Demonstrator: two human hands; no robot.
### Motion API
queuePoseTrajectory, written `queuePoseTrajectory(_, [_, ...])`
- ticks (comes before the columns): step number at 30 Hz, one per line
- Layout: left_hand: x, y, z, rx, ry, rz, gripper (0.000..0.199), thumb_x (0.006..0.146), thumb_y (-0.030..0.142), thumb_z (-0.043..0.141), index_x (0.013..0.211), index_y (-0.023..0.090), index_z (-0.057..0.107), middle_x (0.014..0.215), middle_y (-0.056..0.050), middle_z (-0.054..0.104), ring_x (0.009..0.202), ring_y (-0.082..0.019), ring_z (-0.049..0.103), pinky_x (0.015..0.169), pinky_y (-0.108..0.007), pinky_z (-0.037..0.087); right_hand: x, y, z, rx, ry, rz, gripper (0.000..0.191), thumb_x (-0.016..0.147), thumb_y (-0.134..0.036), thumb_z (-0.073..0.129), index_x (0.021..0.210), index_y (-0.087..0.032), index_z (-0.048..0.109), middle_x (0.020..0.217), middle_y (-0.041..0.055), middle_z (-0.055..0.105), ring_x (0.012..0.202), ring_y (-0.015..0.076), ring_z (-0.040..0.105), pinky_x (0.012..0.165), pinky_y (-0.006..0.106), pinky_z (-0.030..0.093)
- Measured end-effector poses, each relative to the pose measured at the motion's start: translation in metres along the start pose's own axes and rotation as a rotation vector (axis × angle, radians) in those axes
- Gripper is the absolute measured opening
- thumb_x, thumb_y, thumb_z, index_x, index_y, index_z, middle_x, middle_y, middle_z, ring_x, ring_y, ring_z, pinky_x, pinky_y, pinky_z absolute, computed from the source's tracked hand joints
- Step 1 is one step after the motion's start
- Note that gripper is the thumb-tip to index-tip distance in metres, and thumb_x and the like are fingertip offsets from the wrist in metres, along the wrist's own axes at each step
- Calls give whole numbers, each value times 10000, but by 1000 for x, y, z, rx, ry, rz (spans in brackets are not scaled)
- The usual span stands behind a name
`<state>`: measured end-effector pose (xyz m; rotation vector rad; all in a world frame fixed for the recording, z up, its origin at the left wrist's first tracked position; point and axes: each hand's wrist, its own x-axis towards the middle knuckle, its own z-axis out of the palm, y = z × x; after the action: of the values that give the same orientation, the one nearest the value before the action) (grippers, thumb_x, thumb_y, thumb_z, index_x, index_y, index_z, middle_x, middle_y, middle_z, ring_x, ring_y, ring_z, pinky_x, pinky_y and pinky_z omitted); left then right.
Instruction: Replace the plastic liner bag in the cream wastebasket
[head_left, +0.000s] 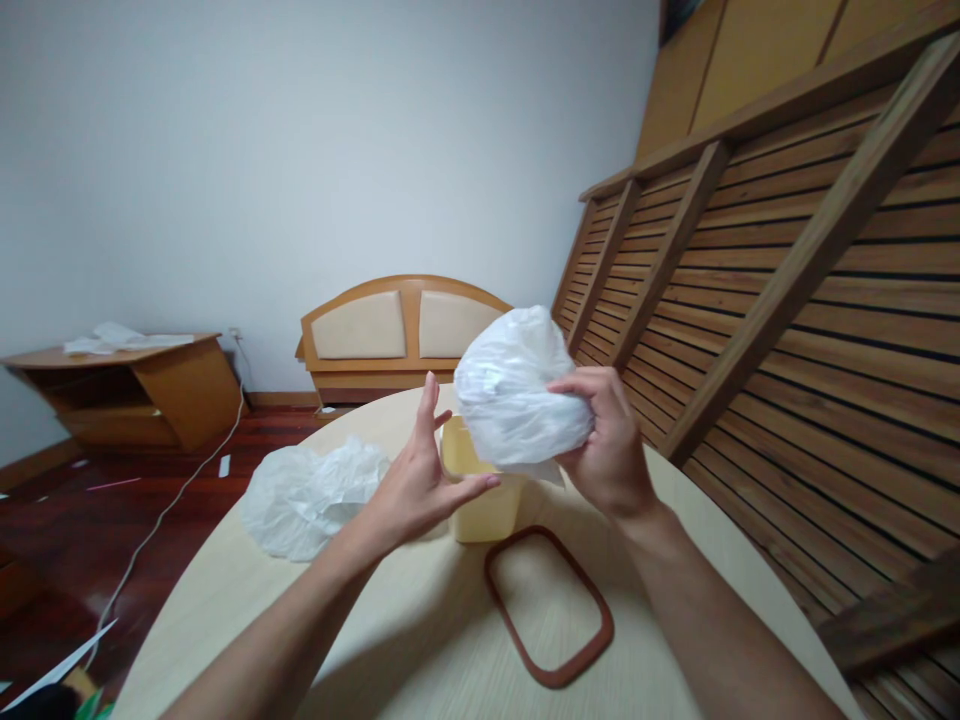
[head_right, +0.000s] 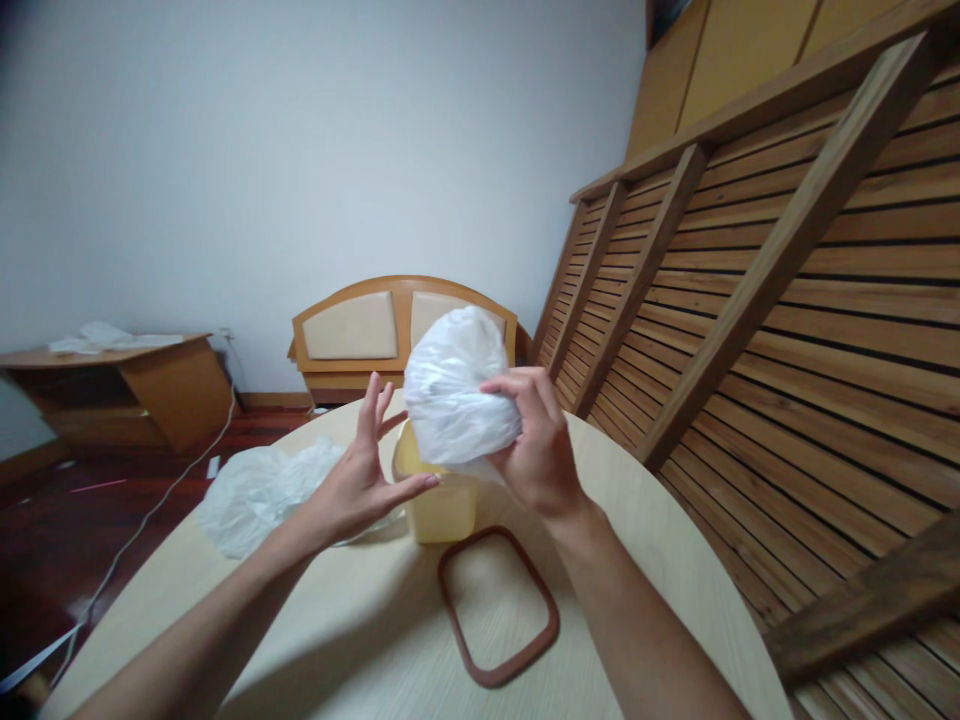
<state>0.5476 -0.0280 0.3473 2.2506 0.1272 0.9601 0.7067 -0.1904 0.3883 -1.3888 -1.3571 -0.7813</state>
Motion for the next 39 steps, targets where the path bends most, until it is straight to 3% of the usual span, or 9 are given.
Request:
queuePoseTrajectory(4, [4, -10, 3, -97, 43, 63, 1162, 817, 322, 753, 1567, 283, -134, 1610, -198, 253, 1416, -313, 418, 1180, -523, 311, -6, 2, 11, 67, -208, -80, 529, 798, -205, 730, 1278, -267, 517, 1184, 100, 569, 1154, 290, 572, 1015, 455, 491])
queuePoseTrajectory(8, [7, -21, 2, -34, 14, 71, 955, 790, 334, 770, 1544, 253, 190, 1573, -174, 303, 1440, -332, 356, 1177, -513, 318, -6, 14, 7, 117, -413, -53, 907, 745, -193, 775, 1508, -286, 292, 1418, 123, 465, 1327, 296, 477, 1121, 475, 415])
queuePoseTrajectory(13, [6, -24, 0, 6, -75, -24, 697, 784, 407, 773, 1370, 219, 445, 1401, -143, 511, 1318, -324, 488, 1130, -519, 371, -6, 27, 0, 242, -551, 90, 1044, 765, -253, 790, 1576, -309, 134, 1516, 139, 414, 1394, 285, 441, 1164, 503, 351])
queuePoseTrajectory(18, [6, -18, -4, 24, -153, -13, 843, 723, 477, 823, 1428, 220, 439, 1487, -153, 472, 1373, -352, 445, 1158, -521, 328, -5, 28, 5, 335, -447, 255, 795, 827, -223, 699, 1521, -292, 317, 1455, 120, 509, 1372, 258, 476, 1120, 479, 420])
queuePoseTrajectory(21, [7, -13, -4, 8, -164, -64, 674, 795, 513, 746, 1361, 213, 537, 1430, -138, 556, 1337, -347, 494, 1142, -515, 347, -6, 28, 11, 301, -424, 273, 528, 886, -234, 609, 1400, -289, 502, 1445, 90, 528, 1364, 249, 480, 1122, 475, 421])
queuePoseTrajectory(27, [11, -16, -3, -36, 55, -271, 455, 887, 600, 559, 1003, 167, 643, 1028, -112, 724, 1036, -313, 653, 963, -465, 483, -15, 41, 22, 298, -394, 577, 510, 964, -379, 519, 1450, -241, 448, 1358, 154, 591, 1227, 269, 599, 1052, 522, 471])
queuePoseTrajectory(31, [12, -20, -2, -114, 182, -296, 517, 874, 564, 591, 1183, 155, 520, 1039, -111, 707, 1015, -272, 661, 903, -421, 514, -15, 32, 21, 392, -496, 617, 448, 989, -530, 457, 1317, -251, 582, 1351, 116, 628, 1317, 271, 539, 1146, 520, 370])
queuePoseTrajectory(35, [11, -16, 0, -40, -10, -132, 348, 863, 434, 627, 1097, 177, 635, 1240, -136, 660, 1181, -288, 605, 1053, -447, 438, -11, 18, 20, 496, -559, 631, 505, 913, -462, 617, 1355, -235, 523, 1334, 134, 634, 1248, 279, 594, 1033, 483, 497])
queuePoseTrajectory(39, [9, -8, 2, 50, -114, -66, 299, 902, 410, 578, 1061, 190, 704, 1336, -134, 612, 1254, -293, 554, 1107, -441, 387, -7, 13, 22, 633, -419, 520, 425, 890, -331, 649, 1292, -254, 534, 1309, 106, 642, 1217, 234, 615, 1009, 430, 523])
